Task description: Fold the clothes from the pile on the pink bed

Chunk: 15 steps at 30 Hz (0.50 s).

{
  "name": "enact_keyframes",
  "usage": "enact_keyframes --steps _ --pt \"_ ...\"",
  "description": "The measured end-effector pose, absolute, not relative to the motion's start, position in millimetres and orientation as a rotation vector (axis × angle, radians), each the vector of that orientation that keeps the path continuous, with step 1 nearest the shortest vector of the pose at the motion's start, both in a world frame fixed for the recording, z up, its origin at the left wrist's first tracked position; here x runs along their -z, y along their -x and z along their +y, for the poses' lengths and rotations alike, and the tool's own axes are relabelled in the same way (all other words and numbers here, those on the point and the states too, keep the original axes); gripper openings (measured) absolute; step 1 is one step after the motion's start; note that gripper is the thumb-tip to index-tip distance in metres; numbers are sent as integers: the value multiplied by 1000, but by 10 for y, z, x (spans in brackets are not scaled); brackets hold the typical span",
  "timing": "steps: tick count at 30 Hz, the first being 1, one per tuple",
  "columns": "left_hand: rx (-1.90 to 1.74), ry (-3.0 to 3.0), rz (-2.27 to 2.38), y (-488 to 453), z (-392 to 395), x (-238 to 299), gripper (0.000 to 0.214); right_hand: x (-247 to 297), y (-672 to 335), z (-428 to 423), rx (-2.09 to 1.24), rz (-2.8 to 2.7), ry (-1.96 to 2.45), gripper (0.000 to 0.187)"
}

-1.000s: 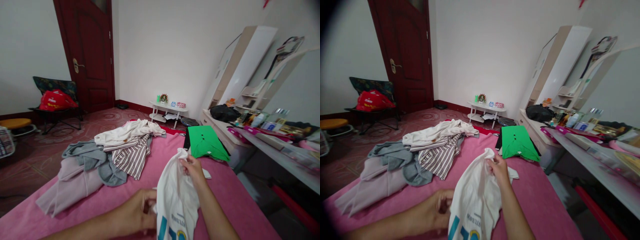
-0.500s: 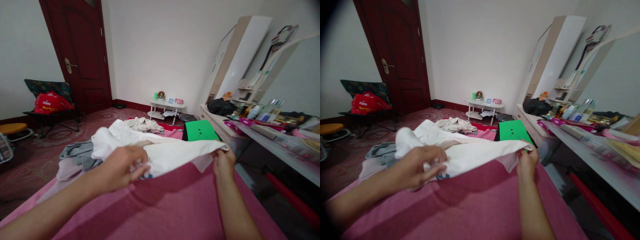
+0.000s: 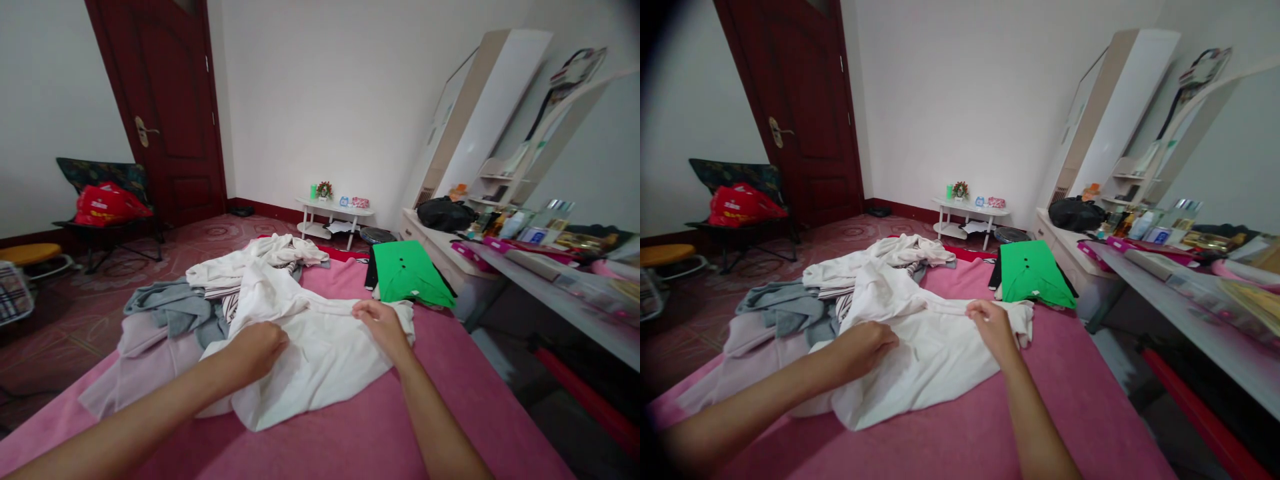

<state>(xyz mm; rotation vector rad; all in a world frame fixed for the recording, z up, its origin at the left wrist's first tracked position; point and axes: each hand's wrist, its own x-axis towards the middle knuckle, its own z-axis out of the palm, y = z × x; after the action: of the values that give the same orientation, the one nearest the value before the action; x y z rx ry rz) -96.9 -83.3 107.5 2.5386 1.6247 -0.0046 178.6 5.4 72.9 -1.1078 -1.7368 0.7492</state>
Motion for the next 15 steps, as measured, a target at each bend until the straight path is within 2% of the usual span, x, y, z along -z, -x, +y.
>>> enact_keyframes --steps 5,10,14,15 --pt "107 -2485 1550 1026 -931 -1007 36 -591 -1535 -139 -742 -2309 1067 29" --pt "169 -2489 1448 1042 -1182 -1017 50 -746 -1768 -192 -682 -2516 1416 40" --pt "176 -2526 1380 1093 -1326 -968 60 -948 -1984 -176 -489 -2483 1665 6" --pt "165 -2538 1367 1109 -1348 -951 65 -1002 -2020 -168 -441 -2444 1649 4"
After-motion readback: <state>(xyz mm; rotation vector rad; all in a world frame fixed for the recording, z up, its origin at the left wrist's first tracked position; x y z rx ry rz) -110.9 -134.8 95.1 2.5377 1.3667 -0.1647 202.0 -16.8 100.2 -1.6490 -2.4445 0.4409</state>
